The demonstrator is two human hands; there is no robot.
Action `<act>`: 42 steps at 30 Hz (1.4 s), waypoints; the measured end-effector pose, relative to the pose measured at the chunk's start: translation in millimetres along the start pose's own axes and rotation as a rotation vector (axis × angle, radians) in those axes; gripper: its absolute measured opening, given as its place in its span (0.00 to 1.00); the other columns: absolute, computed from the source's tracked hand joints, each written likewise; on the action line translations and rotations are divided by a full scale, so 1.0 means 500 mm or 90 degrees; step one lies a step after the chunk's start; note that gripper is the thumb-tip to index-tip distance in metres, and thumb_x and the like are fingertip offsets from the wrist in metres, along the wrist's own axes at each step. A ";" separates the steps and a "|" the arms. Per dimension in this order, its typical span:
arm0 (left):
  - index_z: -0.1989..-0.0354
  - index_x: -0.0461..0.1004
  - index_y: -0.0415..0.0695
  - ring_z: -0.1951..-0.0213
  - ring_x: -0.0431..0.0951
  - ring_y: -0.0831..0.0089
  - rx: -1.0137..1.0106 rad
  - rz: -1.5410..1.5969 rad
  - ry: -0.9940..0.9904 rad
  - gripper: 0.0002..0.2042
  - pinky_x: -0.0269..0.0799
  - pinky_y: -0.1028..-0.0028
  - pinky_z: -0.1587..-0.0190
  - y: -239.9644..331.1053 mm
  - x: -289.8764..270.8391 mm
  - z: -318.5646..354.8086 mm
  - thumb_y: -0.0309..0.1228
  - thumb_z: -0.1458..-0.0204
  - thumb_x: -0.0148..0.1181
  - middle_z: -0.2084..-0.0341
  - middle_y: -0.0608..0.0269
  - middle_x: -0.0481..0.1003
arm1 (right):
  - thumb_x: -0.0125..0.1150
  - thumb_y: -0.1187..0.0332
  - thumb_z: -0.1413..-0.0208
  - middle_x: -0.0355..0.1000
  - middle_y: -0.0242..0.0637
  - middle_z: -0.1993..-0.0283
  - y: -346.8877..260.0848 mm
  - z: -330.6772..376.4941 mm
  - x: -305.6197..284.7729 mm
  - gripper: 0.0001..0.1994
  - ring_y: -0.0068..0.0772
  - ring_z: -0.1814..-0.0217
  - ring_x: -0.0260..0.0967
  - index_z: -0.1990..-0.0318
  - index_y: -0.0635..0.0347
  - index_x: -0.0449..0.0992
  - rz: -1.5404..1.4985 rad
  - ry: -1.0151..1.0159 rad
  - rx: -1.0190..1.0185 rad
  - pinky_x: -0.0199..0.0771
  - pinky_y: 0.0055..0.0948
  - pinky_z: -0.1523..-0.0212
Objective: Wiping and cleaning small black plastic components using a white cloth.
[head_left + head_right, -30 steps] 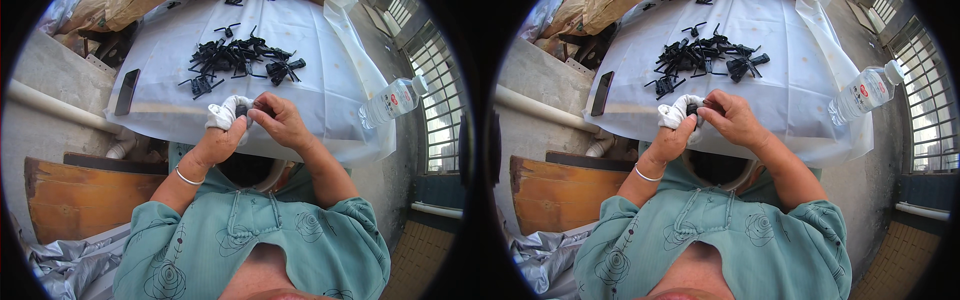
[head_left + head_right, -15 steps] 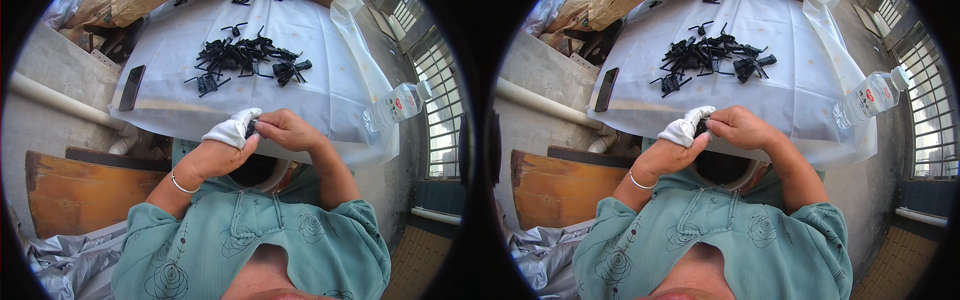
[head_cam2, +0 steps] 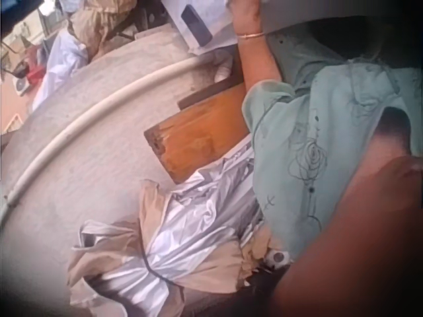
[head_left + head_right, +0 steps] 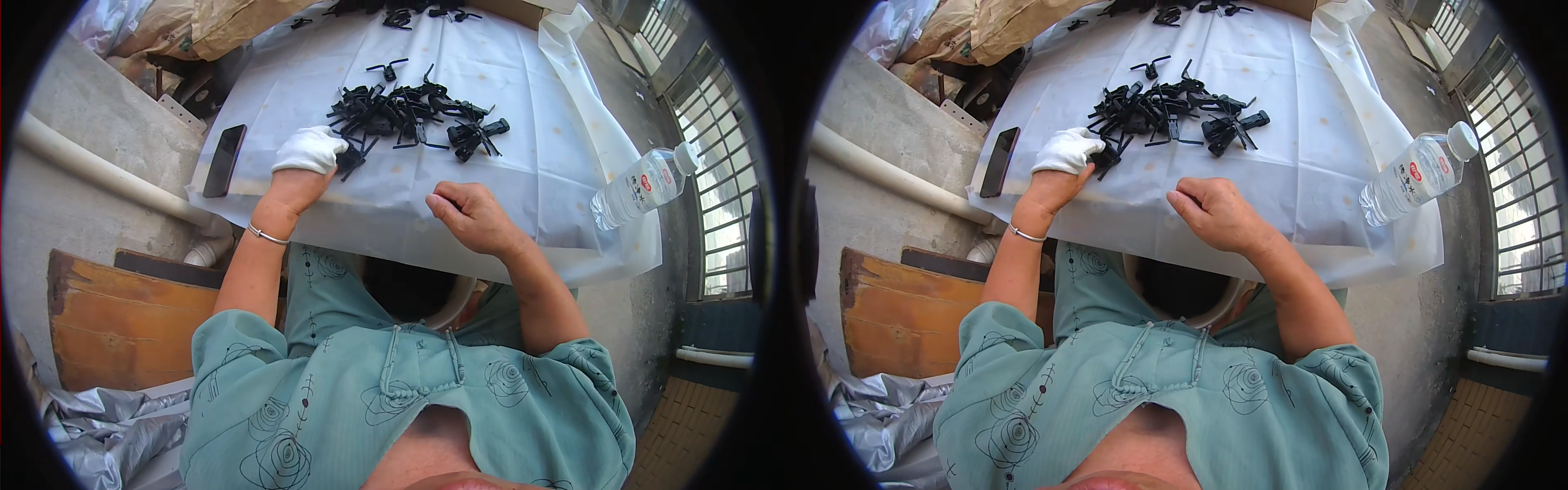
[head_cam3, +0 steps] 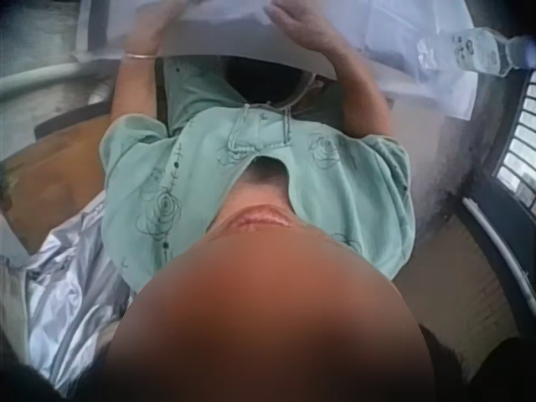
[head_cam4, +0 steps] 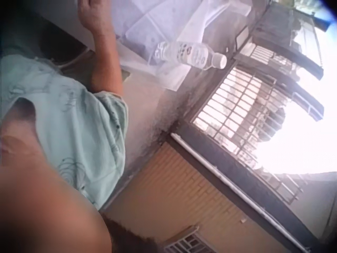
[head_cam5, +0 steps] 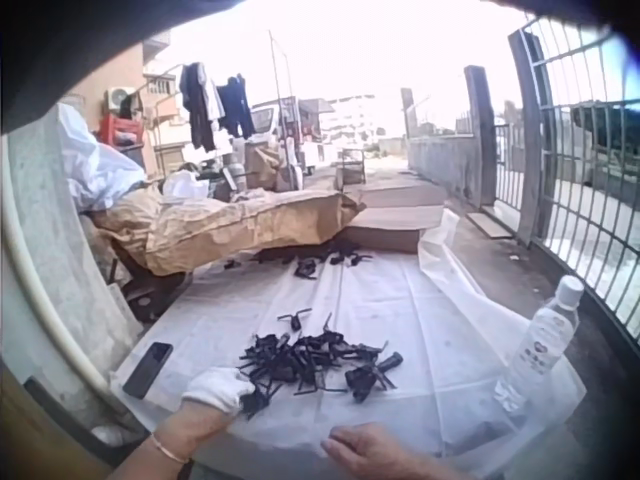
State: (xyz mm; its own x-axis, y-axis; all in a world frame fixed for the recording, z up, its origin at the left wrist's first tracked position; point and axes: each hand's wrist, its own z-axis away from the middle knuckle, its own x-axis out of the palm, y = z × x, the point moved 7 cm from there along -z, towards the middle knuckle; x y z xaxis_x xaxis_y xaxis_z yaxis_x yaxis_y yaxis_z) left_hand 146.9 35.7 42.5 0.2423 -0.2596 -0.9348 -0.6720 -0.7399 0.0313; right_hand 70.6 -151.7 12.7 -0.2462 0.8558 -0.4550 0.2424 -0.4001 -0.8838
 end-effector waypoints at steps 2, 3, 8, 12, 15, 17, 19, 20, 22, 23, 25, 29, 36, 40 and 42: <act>0.68 0.73 0.42 0.62 0.72 0.58 0.022 -0.014 -0.018 0.10 0.67 0.65 0.57 -0.004 0.014 0.000 0.23 0.62 0.60 0.67 0.55 0.73 | 0.50 0.66 0.43 0.51 0.33 0.85 -0.001 0.003 0.007 0.14 0.23 0.80 0.46 0.78 0.65 0.63 -0.009 -0.011 0.008 0.55 0.26 0.80; 0.68 0.73 0.42 0.62 0.72 0.58 0.023 -0.015 -0.016 0.10 0.67 0.65 0.57 0.000 0.017 0.001 0.23 0.62 0.60 0.67 0.55 0.73 | 0.50 0.66 0.43 0.51 0.33 0.85 -0.004 0.003 0.008 0.14 0.23 0.80 0.46 0.78 0.65 0.63 -0.008 -0.009 0.006 0.55 0.26 0.80; 0.68 0.70 0.39 0.70 0.72 0.58 -0.108 0.176 0.142 0.07 0.69 0.68 0.67 0.028 -0.007 -0.001 0.26 0.55 0.58 0.72 0.52 0.72 | 0.54 0.70 0.47 0.57 0.35 0.84 -0.027 0.008 0.003 0.08 0.24 0.82 0.54 0.74 0.64 0.67 -0.008 0.098 -0.119 0.58 0.25 0.80; 0.65 0.68 0.37 0.76 0.70 0.71 -0.292 0.512 0.115 0.09 0.68 0.74 0.71 0.064 0.025 0.013 0.29 0.50 0.56 0.73 0.58 0.72 | 0.58 0.73 0.51 0.61 0.35 0.83 -0.061 0.011 0.011 0.05 0.25 0.82 0.58 0.70 0.64 0.68 0.014 0.150 -0.168 0.59 0.23 0.81; 0.61 0.67 0.38 0.76 0.67 0.80 -0.313 0.845 0.153 0.10 0.66 0.80 0.75 0.137 0.052 0.024 0.29 0.48 0.55 0.75 0.64 0.70 | 0.61 0.74 0.54 0.62 0.35 0.81 -0.097 0.023 0.012 0.08 0.25 0.82 0.58 0.68 0.63 0.68 0.053 0.221 -0.322 0.59 0.23 0.82; 0.56 0.64 0.40 0.76 0.67 0.83 -0.299 0.918 0.142 0.12 0.65 0.84 0.76 0.166 0.052 0.026 0.28 0.47 0.54 0.73 0.67 0.69 | 0.63 0.73 0.55 0.64 0.36 0.79 -0.104 0.032 0.004 0.09 0.28 0.83 0.58 0.69 0.63 0.68 0.105 0.275 -0.396 0.60 0.23 0.81; 0.54 0.62 0.40 0.77 0.68 0.83 -0.325 1.030 0.015 0.12 0.65 0.84 0.78 0.199 0.052 0.028 0.27 0.46 0.53 0.72 0.65 0.70 | 0.63 0.72 0.55 0.64 0.35 0.80 -0.091 0.033 -0.013 0.08 0.25 0.83 0.58 0.71 0.63 0.68 0.081 0.322 -0.330 0.60 0.22 0.81; 0.53 0.61 0.40 0.77 0.69 0.83 -0.309 1.056 0.017 0.13 0.66 0.84 0.78 0.205 0.057 0.028 0.26 0.46 0.51 0.72 0.65 0.70 | 0.63 0.72 0.54 0.64 0.33 0.81 -0.078 0.033 -0.027 0.08 0.22 0.82 0.57 0.73 0.62 0.68 0.058 0.369 -0.265 0.59 0.21 0.81; 0.52 0.61 0.40 0.77 0.69 0.83 -0.306 1.052 0.004 0.13 0.66 0.84 0.78 0.209 0.048 0.033 0.26 0.46 0.51 0.72 0.65 0.70 | 0.63 0.71 0.53 0.63 0.31 0.81 -0.049 0.022 -0.032 0.09 0.19 0.81 0.56 0.75 0.62 0.68 -0.006 0.328 -0.160 0.58 0.20 0.81; 0.52 0.61 0.40 0.76 0.70 0.82 -0.303 1.046 -0.007 0.13 0.66 0.84 0.78 0.211 0.045 0.035 0.26 0.46 0.50 0.72 0.65 0.70 | 0.63 0.70 0.52 0.62 0.28 0.82 -0.023 0.012 -0.028 0.10 0.15 0.80 0.56 0.77 0.62 0.68 -0.070 0.285 -0.057 0.57 0.19 0.81; 0.52 0.62 0.40 0.76 0.70 0.83 -0.290 1.049 0.009 0.13 0.66 0.84 0.77 0.217 0.042 0.038 0.25 0.46 0.50 0.72 0.65 0.70 | 0.62 0.68 0.50 0.60 0.23 0.83 -0.009 0.006 -0.026 0.11 0.11 0.78 0.54 0.79 0.62 0.68 -0.160 0.269 -0.036 0.56 0.17 0.80; 0.53 0.63 0.39 0.74 0.70 0.83 -0.276 1.023 -0.049 0.13 0.67 0.83 0.76 0.219 0.043 0.037 0.25 0.47 0.52 0.70 0.65 0.70 | 0.62 0.67 0.50 0.61 0.21 0.82 -0.010 0.003 -0.023 0.12 0.11 0.78 0.53 0.79 0.62 0.68 -0.231 0.190 0.006 0.56 0.16 0.79; 0.54 0.66 0.37 0.75 0.69 0.83 -0.310 0.981 -0.061 0.13 0.67 0.83 0.75 0.211 0.041 0.041 0.21 0.49 0.52 0.69 0.64 0.72 | 0.53 0.65 0.44 0.61 0.24 0.81 -0.001 -0.002 -0.008 0.13 0.15 0.78 0.54 0.77 0.63 0.68 -0.227 0.099 -0.028 0.57 0.21 0.78; 0.57 0.68 0.35 0.74 0.72 0.80 -0.337 0.835 -0.001 0.13 0.69 0.79 0.73 0.189 0.051 0.050 0.22 0.52 0.54 0.69 0.60 0.73 | 0.48 0.65 0.42 0.62 0.30 0.81 -0.025 0.009 -0.004 0.13 0.20 0.79 0.55 0.75 0.65 0.68 -0.059 0.069 -0.066 0.59 0.24 0.77; 0.57 0.69 0.34 0.74 0.74 0.76 -0.328 0.754 0.011 0.13 0.71 0.76 0.71 0.188 0.055 0.052 0.23 0.53 0.55 0.69 0.57 0.74 | 0.49 0.66 0.44 0.61 0.49 0.81 -0.027 0.006 0.006 0.13 0.45 0.81 0.56 0.76 0.67 0.67 -0.052 0.095 -0.077 0.60 0.35 0.78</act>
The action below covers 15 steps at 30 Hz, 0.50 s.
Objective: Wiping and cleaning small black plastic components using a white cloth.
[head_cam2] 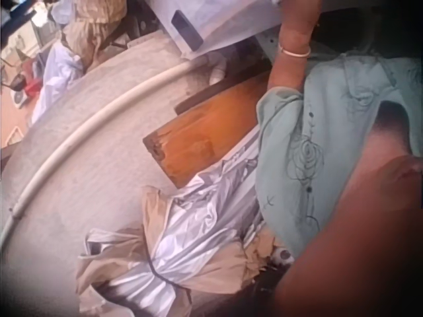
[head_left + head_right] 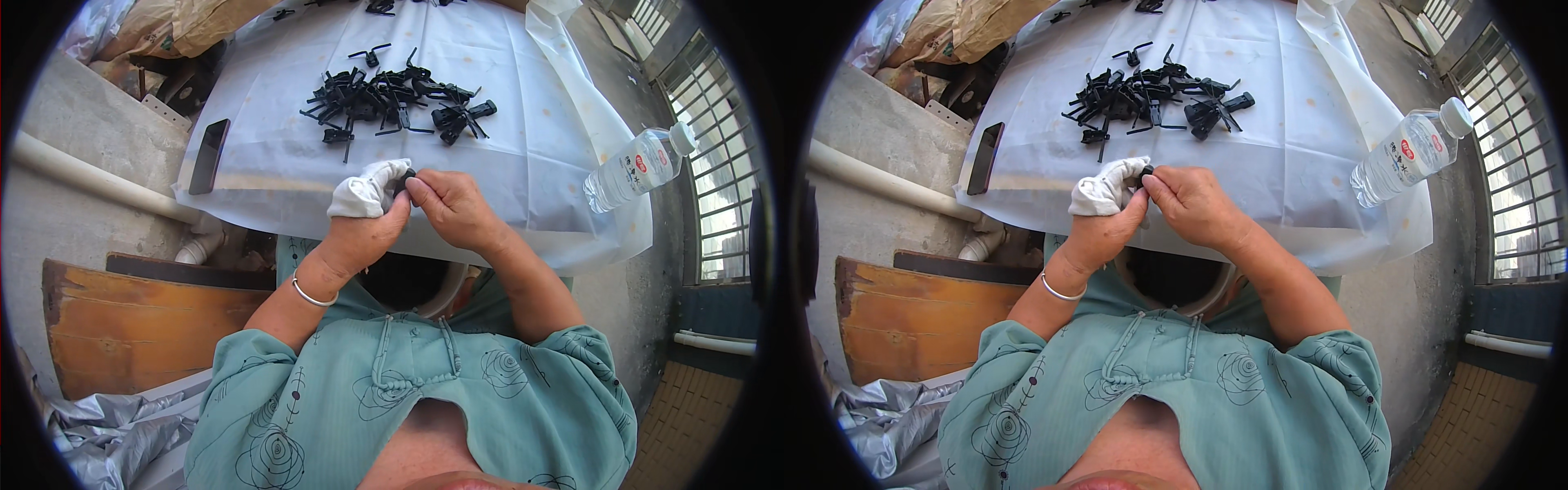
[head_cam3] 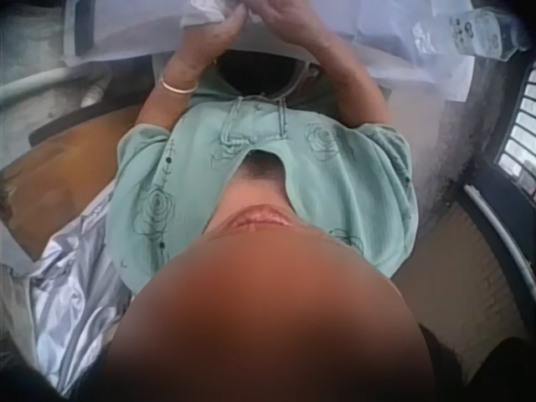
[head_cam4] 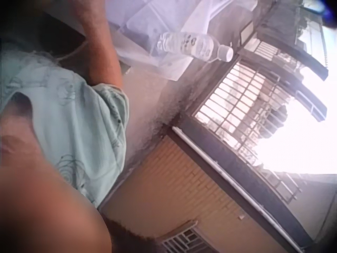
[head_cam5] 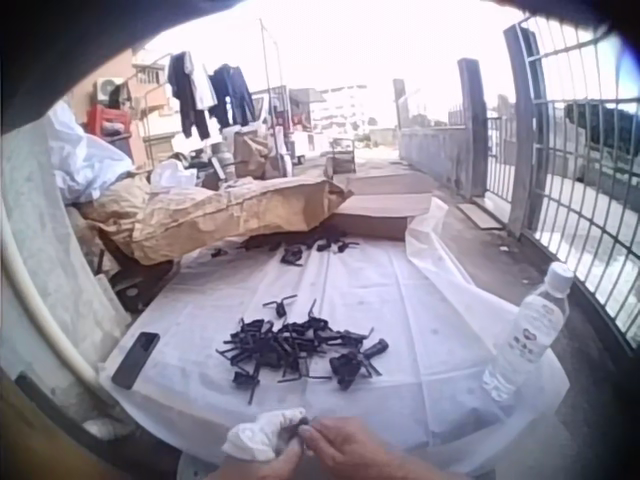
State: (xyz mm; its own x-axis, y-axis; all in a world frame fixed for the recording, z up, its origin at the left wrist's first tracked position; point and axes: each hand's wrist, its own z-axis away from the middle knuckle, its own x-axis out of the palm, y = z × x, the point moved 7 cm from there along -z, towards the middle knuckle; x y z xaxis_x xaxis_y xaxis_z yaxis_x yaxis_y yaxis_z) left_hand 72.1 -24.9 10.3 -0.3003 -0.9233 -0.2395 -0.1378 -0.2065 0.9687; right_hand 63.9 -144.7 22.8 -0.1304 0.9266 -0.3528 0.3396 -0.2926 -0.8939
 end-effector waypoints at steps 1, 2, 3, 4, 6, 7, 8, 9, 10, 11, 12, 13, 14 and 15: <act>0.58 0.69 0.34 0.72 0.75 0.70 0.091 -0.127 0.024 0.14 0.71 0.73 0.69 0.016 0.000 0.002 0.23 0.55 0.55 0.68 0.54 0.74 | 0.49 0.66 0.44 0.61 0.49 0.81 0.005 0.002 0.006 0.13 0.45 0.81 0.56 0.76 0.67 0.67 0.001 0.000 0.001 0.60 0.35 0.78; 0.59 0.70 0.34 0.70 0.76 0.64 0.183 -0.255 0.049 0.14 0.72 0.71 0.67 0.035 0.003 0.007 0.24 0.56 0.56 0.68 0.51 0.74 | 0.50 0.67 0.44 0.62 0.48 0.82 0.018 0.004 0.010 0.13 0.45 0.82 0.56 0.76 0.66 0.67 -0.013 0.016 0.031 0.60 0.35 0.78; 0.59 0.70 0.34 0.70 0.76 0.64 0.184 -0.254 0.050 0.14 0.72 0.71 0.67 0.038 0.002 0.007 0.24 0.56 0.56 0.68 0.51 0.74 | 0.50 0.67 0.44 0.62 0.48 0.82 0.030 0.003 0.012 0.12 0.45 0.82 0.56 0.76 0.66 0.67 -0.027 0.032 0.058 0.60 0.35 0.78; 0.59 0.70 0.35 0.67 0.75 0.59 0.234 -0.298 0.061 0.14 0.71 0.70 0.65 0.054 0.004 0.012 0.24 0.57 0.56 0.68 0.48 0.73 | 0.50 0.67 0.44 0.62 0.48 0.82 0.033 0.004 0.018 0.12 0.45 0.82 0.56 0.76 0.66 0.67 -0.027 0.032 0.057 0.60 0.35 0.78; 0.59 0.71 0.35 0.65 0.74 0.53 0.284 -0.342 0.072 0.14 0.71 0.68 0.63 0.066 0.004 0.021 0.24 0.57 0.56 0.68 0.46 0.73 | 0.48 0.67 0.42 0.63 0.36 0.82 0.036 0.008 0.025 0.12 0.22 0.79 0.54 0.75 0.66 0.68 0.016 0.055 0.064 0.60 0.27 0.77; 0.59 0.70 0.35 0.67 0.75 0.58 0.242 -0.301 0.067 0.14 0.71 0.70 0.64 0.055 -0.001 0.021 0.25 0.56 0.56 0.68 0.49 0.73 | 0.48 0.67 0.42 0.63 0.36 0.82 0.036 0.007 0.026 0.12 0.22 0.79 0.54 0.75 0.66 0.68 0.015 0.054 0.064 0.60 0.27 0.77; 0.58 0.69 0.35 0.68 0.75 0.62 0.200 -0.260 0.062 0.15 0.71 0.71 0.64 0.043 -0.004 0.020 0.25 0.55 0.56 0.68 0.51 0.73 | 0.49 0.67 0.42 0.63 0.35 0.82 0.034 0.006 0.027 0.12 0.22 0.79 0.54 0.75 0.66 0.69 -0.019 0.036 0.059 0.60 0.26 0.77; 0.58 0.69 0.35 0.68 0.75 0.62 0.199 -0.261 0.063 0.15 0.71 0.71 0.64 0.038 -0.006 0.019 0.25 0.55 0.56 0.68 0.51 0.73 | 0.49 0.67 0.43 0.63 0.35 0.82 0.031 0.003 0.026 0.11 0.21 0.79 0.54 0.74 0.65 0.69 -0.053 0.018 0.053 0.60 0.26 0.77; 0.56 0.67 0.36 0.70 0.74 0.66 0.198 -0.139 0.058 0.15 0.70 0.72 0.65 0.030 -0.010 0.014 0.25 0.54 0.56 0.68 0.56 0.72 | 0.49 0.67 0.43 0.63 0.35 0.82 0.024 0.002 0.018 0.11 0.21 0.79 0.54 0.74 0.65 0.69 -0.053 0.017 0.053 0.60 0.26 0.77; 0.54 0.65 0.37 0.71 0.72 0.70 0.197 -0.017 0.054 0.16 0.70 0.73 0.65 0.022 -0.016 0.007 0.26 0.52 0.56 0.69 0.60 0.71 | 0.50 0.68 0.43 0.63 0.34 0.81 0.013 0.000 0.007 0.10 0.21 0.79 0.55 0.72 0.65 0.70 -0.064 0.014 0.048 0.60 0.26 0.77; 0.50 0.60 0.40 0.73 0.67 0.79 0.220 0.011 0.023 0.16 0.67 0.79 0.69 0.028 -0.019 -0.001 0.26 0.48 0.52 0.69 0.66 0.68 | 0.51 0.68 0.44 0.63 0.33 0.81 0.008 -0.002 -0.003 0.09 0.21 0.79 0.56 0.71 0.65 0.72 -0.075 0.010 0.041 0.60 0.25 0.76; 0.50 0.60 0.40 0.73 0.67 0.79 0.220 0.010 0.025 0.16 0.67 0.79 0.69 0.034 -0.027 0.001 0.26 0.48 0.52 0.69 0.66 0.68 | 0.51 0.68 0.44 0.63 0.33 0.81 0.011 -0.001 -0.010 0.09 0.21 0.79 0.56 0.71 0.65 0.72 -0.076 0.008 0.040 0.60 0.25 0.76; 0.50 0.60 0.41 0.74 0.66 0.81 0.102 0.106 -0.003 0.16 0.66 0.81 0.71 0.019 -0.029 -0.002 0.25 0.47 0.50 0.69 0.66 0.68 | 0.54 0.69 0.46 0.63 0.32 0.81 0.012 0.001 -0.006 0.07 0.20 0.79 0.56 0.69 0.65 0.72 0.029 -0.044 0.031 0.61 0.24 0.76; 0.49 0.59 0.42 0.75 0.64 0.83 -0.017 0.201 -0.033 0.15 0.64 0.83 0.73 0.002 -0.024 0.000 0.24 0.46 0.48 0.70 0.67 0.67 | 0.56 0.70 0.48 0.63 0.31 0.81 0.015 0.003 0.000 0.06 0.20 0.79 0.57 0.67 0.65 0.73 0.134 -0.095 0.023 0.61 0.22 0.76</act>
State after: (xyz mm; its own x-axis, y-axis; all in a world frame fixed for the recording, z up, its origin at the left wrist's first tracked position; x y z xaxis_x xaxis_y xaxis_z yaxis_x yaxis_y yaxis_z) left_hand 75.8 -14.2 13.9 -0.3717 -0.9256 0.0711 -0.0055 0.0787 0.9969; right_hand 64.9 -147.0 15.7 -0.1971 0.8003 -0.5663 0.3402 -0.4859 -0.8051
